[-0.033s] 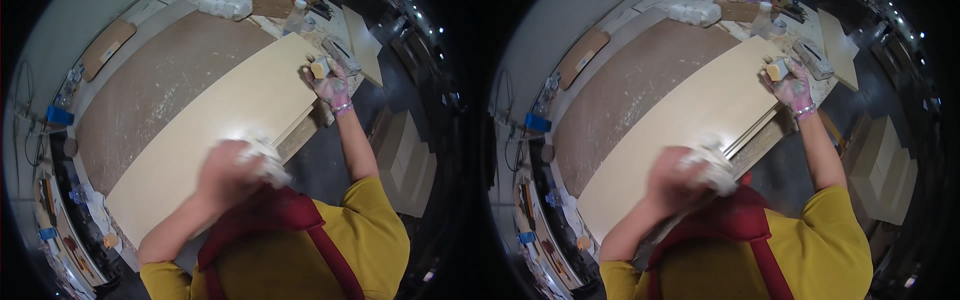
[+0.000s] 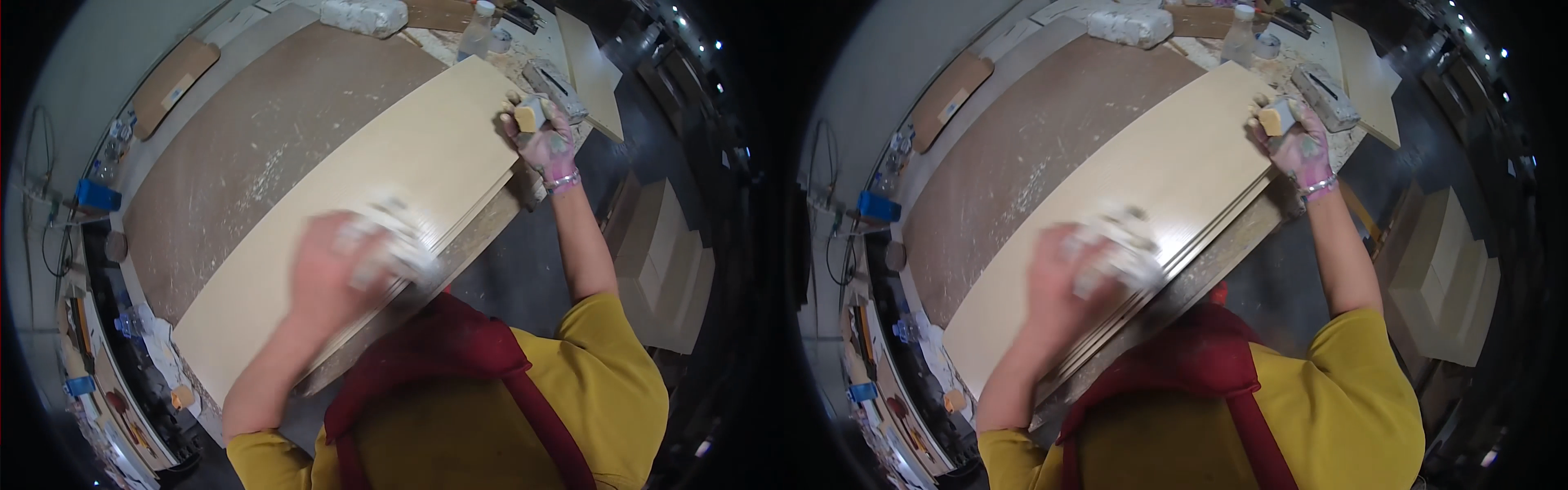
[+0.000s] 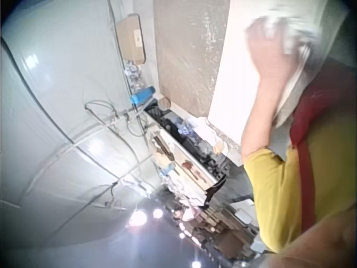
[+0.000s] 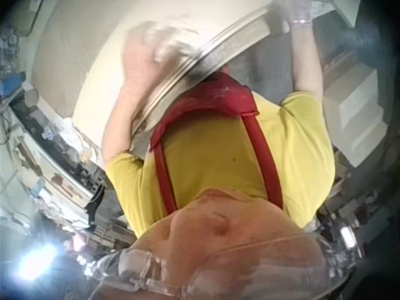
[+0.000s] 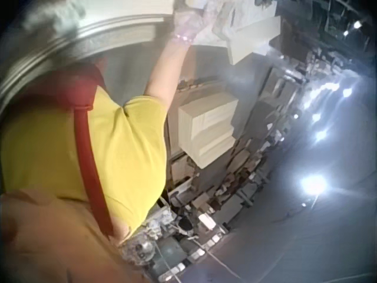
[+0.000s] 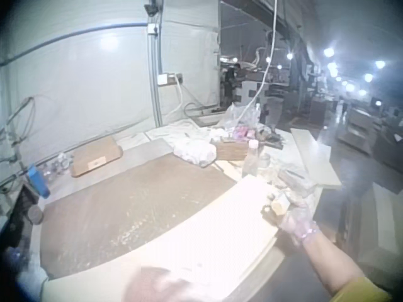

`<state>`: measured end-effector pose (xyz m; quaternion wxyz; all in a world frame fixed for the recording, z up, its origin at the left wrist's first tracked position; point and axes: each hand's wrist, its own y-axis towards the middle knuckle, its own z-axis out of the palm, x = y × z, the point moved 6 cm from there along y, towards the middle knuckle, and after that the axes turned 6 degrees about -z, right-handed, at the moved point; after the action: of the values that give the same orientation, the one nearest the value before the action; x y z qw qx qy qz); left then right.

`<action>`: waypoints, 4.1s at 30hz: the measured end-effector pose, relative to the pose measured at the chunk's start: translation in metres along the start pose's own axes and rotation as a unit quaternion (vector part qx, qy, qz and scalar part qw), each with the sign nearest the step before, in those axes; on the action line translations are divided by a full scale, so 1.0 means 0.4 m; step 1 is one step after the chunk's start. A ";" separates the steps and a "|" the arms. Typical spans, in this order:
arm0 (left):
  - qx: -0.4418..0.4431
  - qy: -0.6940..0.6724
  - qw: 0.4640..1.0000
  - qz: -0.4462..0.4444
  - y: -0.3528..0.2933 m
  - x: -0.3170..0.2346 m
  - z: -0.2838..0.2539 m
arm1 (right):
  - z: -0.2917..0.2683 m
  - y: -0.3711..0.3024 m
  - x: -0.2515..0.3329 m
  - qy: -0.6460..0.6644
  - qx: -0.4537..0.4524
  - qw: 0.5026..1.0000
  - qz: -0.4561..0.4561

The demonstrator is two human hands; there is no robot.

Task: The person sands the surface and edges of a light-colored wooden board using a sanding block. They wipe the board with a cloth to remove dust and flip the board over to sand the other side. The person repeats the sanding and wiping process on the second side.

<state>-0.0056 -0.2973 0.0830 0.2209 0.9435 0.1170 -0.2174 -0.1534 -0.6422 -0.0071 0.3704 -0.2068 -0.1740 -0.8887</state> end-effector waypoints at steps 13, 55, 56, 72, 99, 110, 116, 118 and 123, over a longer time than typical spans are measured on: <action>0.230 -0.191 0.949 0.103 0.299 -0.290 0.361 | -0.196 0.072 0.263 -0.003 -0.076 0.994 -0.073; -0.050 0.070 0.989 -0.124 0.502 0.032 0.395 | -0.177 0.286 0.235 -0.594 0.166 0.787 0.025; -0.051 0.069 0.989 -0.120 0.504 0.027 0.395 | -0.171 0.250 0.263 -0.613 0.168 0.772 0.025; -0.039 -0.048 0.964 -0.259 0.402 0.039 0.331 | -0.277 -0.025 0.318 -0.212 -0.157 0.964 -0.020; -0.444 0.071 0.751 -0.483 -1.128 0.428 -0.609 | 1.002 -0.296 -1.137 -0.161 0.348 0.848 0.366; -0.322 0.133 0.645 -0.680 -1.423 0.658 -0.624 | 1.121 -0.606 -1.669 -0.325 0.539 0.669 0.394; -0.318 0.101 0.615 -0.714 -1.438 0.686 -0.626 | 1.119 -0.636 -1.761 -0.365 0.552 0.661 0.354; -0.311 0.101 0.642 -0.693 -1.448 0.699 -0.635 | 1.129 -0.640 -1.768 -0.378 0.563 0.655 0.334; -0.337 0.129 0.670 -0.649 -1.402 0.617 -0.692 | 1.119 -0.630 -1.805 -0.362 0.587 0.661 0.295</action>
<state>0.1327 0.3540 -0.0125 0.3093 0.5100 0.7924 -0.1274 0.2316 0.1556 -0.0225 0.5656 -0.2928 -0.7095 -0.3015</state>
